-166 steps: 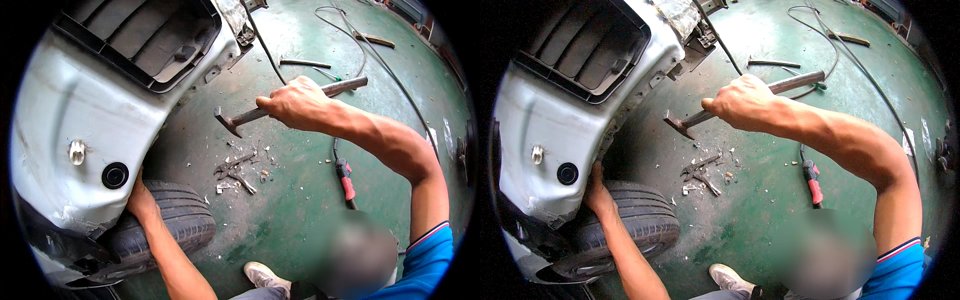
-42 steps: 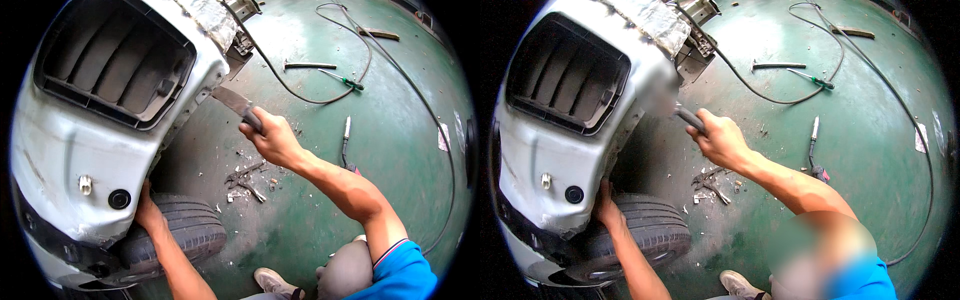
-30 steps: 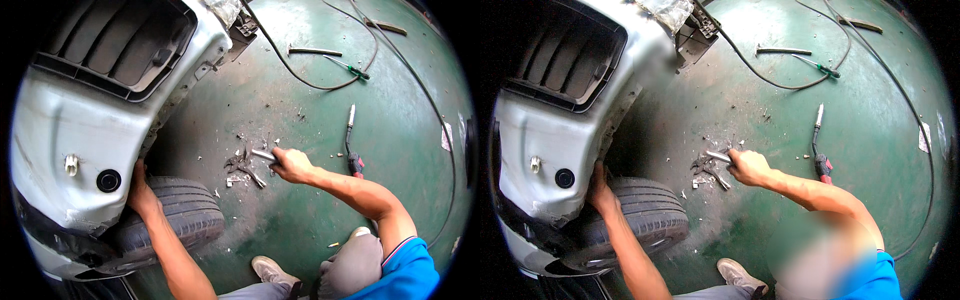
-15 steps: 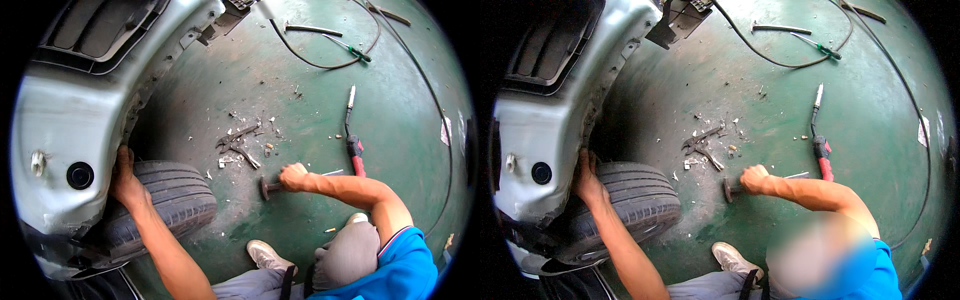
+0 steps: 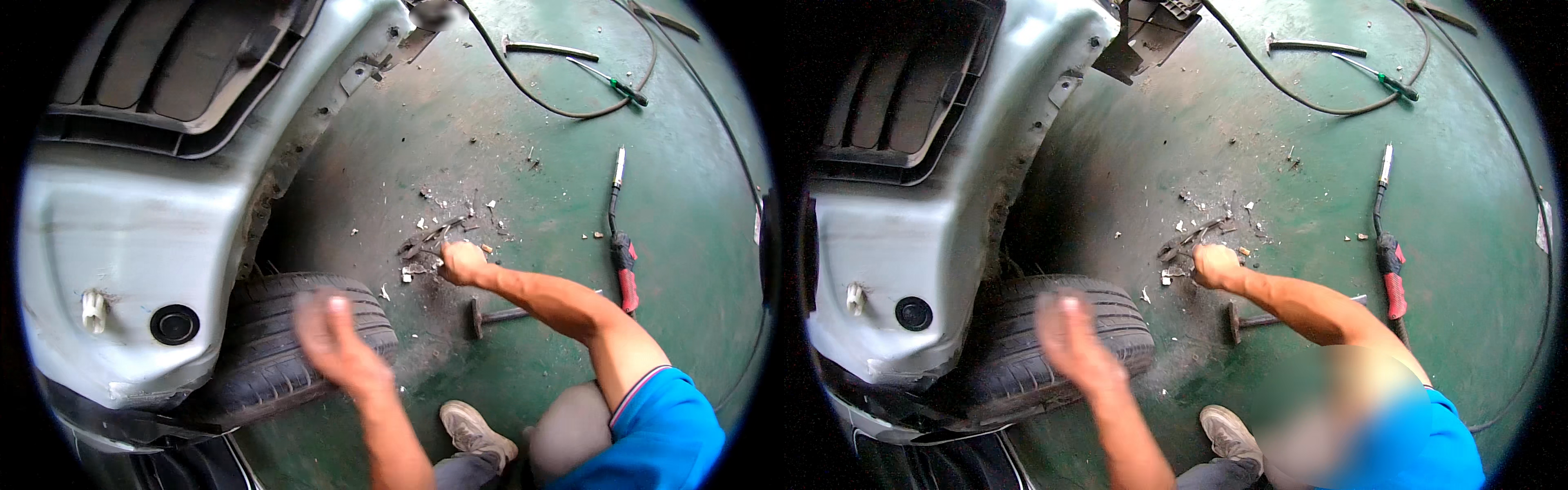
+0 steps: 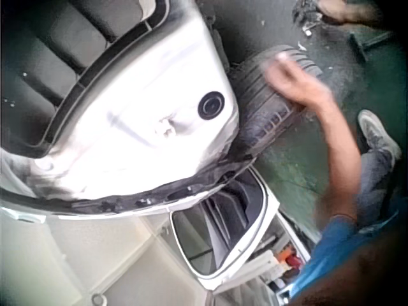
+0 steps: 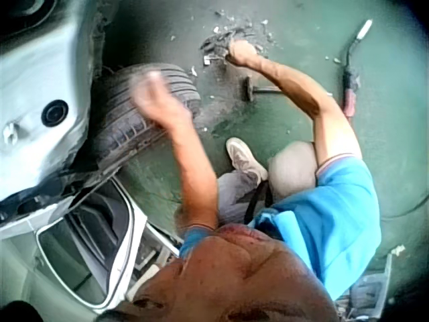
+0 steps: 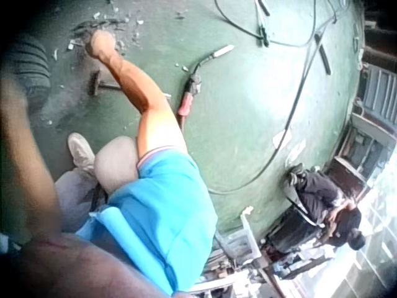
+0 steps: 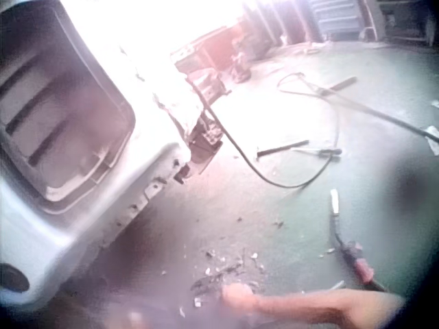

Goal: The person welds the rear quarter panel of a white car, then uses a hammer and chisel to shape and remove metal. They also use pliers to pull out fasteners and a hammer to tap the wheel well area.

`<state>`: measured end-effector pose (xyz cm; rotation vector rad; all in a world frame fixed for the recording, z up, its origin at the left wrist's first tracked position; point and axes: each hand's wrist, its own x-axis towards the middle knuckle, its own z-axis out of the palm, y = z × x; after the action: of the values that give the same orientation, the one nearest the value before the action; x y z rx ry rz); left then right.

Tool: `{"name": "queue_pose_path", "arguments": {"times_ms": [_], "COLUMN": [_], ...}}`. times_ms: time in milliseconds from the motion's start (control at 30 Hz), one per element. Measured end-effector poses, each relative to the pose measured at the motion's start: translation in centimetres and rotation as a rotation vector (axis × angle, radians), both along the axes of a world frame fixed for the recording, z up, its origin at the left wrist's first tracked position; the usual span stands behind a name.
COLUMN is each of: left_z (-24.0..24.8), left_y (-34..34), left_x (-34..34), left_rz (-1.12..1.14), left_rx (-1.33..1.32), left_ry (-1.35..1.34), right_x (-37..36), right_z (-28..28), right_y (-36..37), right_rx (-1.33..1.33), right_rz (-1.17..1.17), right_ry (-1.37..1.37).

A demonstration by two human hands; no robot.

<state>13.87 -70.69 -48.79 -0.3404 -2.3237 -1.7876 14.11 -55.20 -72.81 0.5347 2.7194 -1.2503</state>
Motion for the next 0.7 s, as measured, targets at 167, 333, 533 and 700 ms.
{"name": "queue_pose_path", "arguments": {"times_ms": [167, 333, 533, 700], "left_z": [-11.6, -8.4, -3.6, 0.1], "left_y": [1.1, 5.6, 7.0, 7.5], "left_x": [1.7, 1.2, 1.4, 2.6], "left_rz": [0.013, -0.260, -0.394, -0.530], "left_rx": [0.156, 0.317, 0.204, 0.173], "left_ry": [-0.862, -0.855, -0.765, -0.731], "right_x": [4.5, 12.0, 13.9, 12.2], "right_z": [6.1, 13.1, 18.6, 15.6], "right_y": [2.6, 0.5, 5.4, 10.2], "right_rx": [-0.726, -0.640, 0.190, -0.049], "right_rz": [-0.085, 0.088, -0.018, 0.020], "right_ry": [0.010, 0.376, 0.770, 0.616]}}
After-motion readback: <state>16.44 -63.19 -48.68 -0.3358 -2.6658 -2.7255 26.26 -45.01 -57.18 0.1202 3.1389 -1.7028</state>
